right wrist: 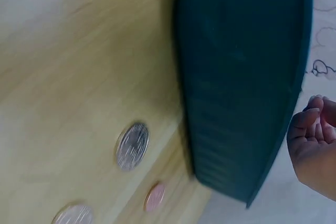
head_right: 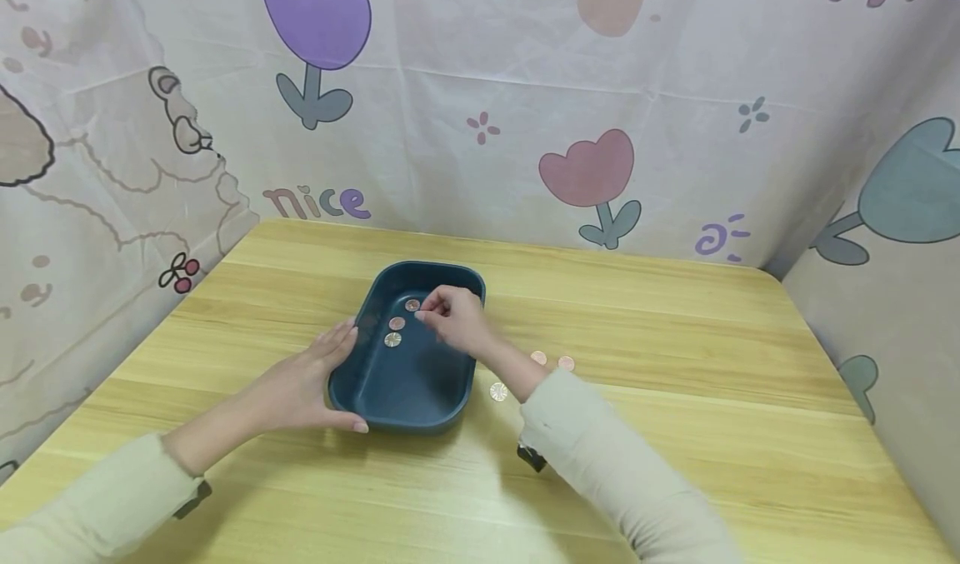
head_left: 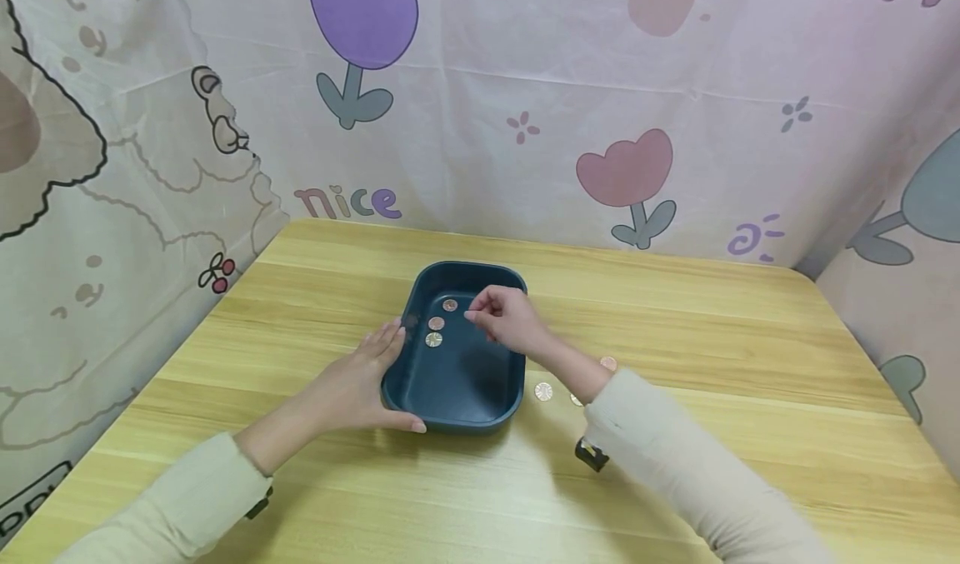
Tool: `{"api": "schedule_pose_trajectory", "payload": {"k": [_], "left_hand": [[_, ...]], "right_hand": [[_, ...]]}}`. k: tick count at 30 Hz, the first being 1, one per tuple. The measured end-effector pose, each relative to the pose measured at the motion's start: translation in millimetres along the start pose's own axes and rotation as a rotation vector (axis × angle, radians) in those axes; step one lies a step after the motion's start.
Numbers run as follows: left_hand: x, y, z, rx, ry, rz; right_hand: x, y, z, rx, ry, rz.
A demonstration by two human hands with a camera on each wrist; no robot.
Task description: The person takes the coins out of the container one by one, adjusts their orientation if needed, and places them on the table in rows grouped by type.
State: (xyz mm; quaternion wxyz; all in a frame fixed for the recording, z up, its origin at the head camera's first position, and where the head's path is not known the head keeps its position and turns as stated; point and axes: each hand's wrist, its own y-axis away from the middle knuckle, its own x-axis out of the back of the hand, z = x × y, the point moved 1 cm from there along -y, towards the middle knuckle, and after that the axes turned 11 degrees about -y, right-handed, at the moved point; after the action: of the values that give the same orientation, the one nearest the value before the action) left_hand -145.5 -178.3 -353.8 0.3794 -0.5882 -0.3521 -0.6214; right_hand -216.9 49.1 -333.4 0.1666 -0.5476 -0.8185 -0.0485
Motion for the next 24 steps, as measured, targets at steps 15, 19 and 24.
{"api": "schedule_pose_trajectory", "payload": {"k": [15,19,24], "left_hand": [[-0.8,0.2,-1.6,-0.021,-0.020,0.013],[-1.0,0.2,-1.8,-0.019,-0.016,0.017],[-0.9,0.6,-2.0,-0.019,-0.013,0.019]], "right_hand": [[-44.0,-35.7,16.9,-0.015,0.148,-0.140],[-48.9,-41.2,22.0,-0.046,0.230,-0.170],[-54.6,-45.8,29.1,-0.064,0.329,-0.211]]}}
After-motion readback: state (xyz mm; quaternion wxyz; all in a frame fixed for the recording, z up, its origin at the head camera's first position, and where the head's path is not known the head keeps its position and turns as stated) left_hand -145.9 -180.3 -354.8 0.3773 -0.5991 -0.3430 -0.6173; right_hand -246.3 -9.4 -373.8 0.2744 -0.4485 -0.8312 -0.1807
